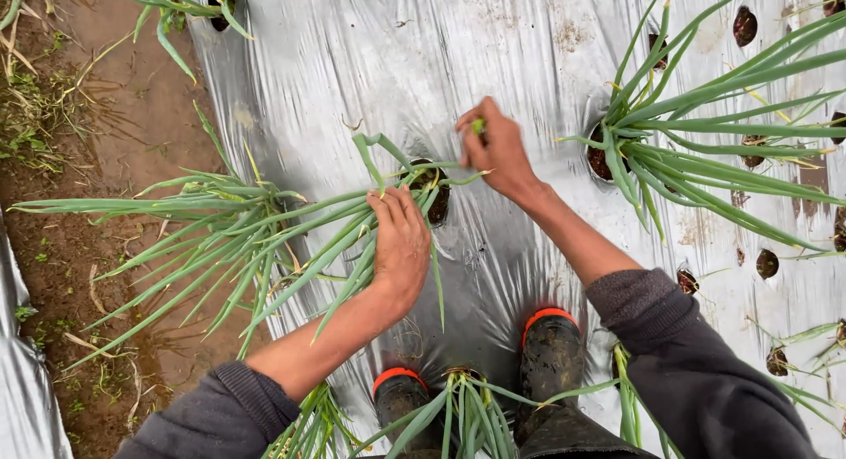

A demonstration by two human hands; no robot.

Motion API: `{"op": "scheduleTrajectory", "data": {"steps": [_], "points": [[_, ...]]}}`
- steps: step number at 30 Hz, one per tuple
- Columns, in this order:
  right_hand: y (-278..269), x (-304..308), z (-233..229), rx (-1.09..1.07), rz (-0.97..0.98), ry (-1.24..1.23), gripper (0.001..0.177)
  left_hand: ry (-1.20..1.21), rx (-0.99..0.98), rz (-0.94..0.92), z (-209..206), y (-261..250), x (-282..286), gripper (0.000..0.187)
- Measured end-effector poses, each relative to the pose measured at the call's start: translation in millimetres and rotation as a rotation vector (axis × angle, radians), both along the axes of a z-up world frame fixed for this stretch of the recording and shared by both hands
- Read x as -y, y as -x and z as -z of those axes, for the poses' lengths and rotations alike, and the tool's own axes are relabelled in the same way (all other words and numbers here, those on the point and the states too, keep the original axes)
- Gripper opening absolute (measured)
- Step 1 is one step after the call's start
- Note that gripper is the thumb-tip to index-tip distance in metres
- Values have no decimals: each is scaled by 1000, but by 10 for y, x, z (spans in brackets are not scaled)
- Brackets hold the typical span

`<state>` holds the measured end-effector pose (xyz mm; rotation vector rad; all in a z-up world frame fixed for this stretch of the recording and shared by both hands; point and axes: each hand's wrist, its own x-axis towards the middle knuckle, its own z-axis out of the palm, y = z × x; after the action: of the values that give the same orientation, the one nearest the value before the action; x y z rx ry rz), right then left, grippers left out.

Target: The person harvests onions from a field covered with white plastic mulch. They pull the onions from the ground by hand, shake off excess soil, and gather them into a bunch held in their left hand while moving along the row.

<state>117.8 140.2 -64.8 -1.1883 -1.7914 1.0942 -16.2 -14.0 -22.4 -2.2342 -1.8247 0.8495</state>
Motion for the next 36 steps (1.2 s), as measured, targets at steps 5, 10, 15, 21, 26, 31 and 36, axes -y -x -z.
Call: {"op": "scheduleTrajectory", "data": {"steps": [5, 10, 15, 21, 26, 31, 36], "points": [[184, -20, 22, 680, -659, 112, 15, -18, 1, 5, -35, 8, 17, 50], [241, -74, 74, 816, -761, 90, 21, -25, 4, 10, 15, -24, 49, 50], [262, -71, 444, 914, -790, 107, 24, -16, -24, 39, -73, -38, 76, 49], [294, -38, 728, 1008, -767, -34, 23, -12, -18, 29, -53, -29, 45, 48], [171, 79, 476, 815, -637, 44, 23, -28, 14, 19, -49, -15, 33, 48], [0, -39, 769, 597, -334, 129, 30, 8, 20, -2, -63, -10, 8, 48], [-399, -261, 454, 472, -52, 200, 45, 151, 166, -85, -447, 216, -383, 50]]}}
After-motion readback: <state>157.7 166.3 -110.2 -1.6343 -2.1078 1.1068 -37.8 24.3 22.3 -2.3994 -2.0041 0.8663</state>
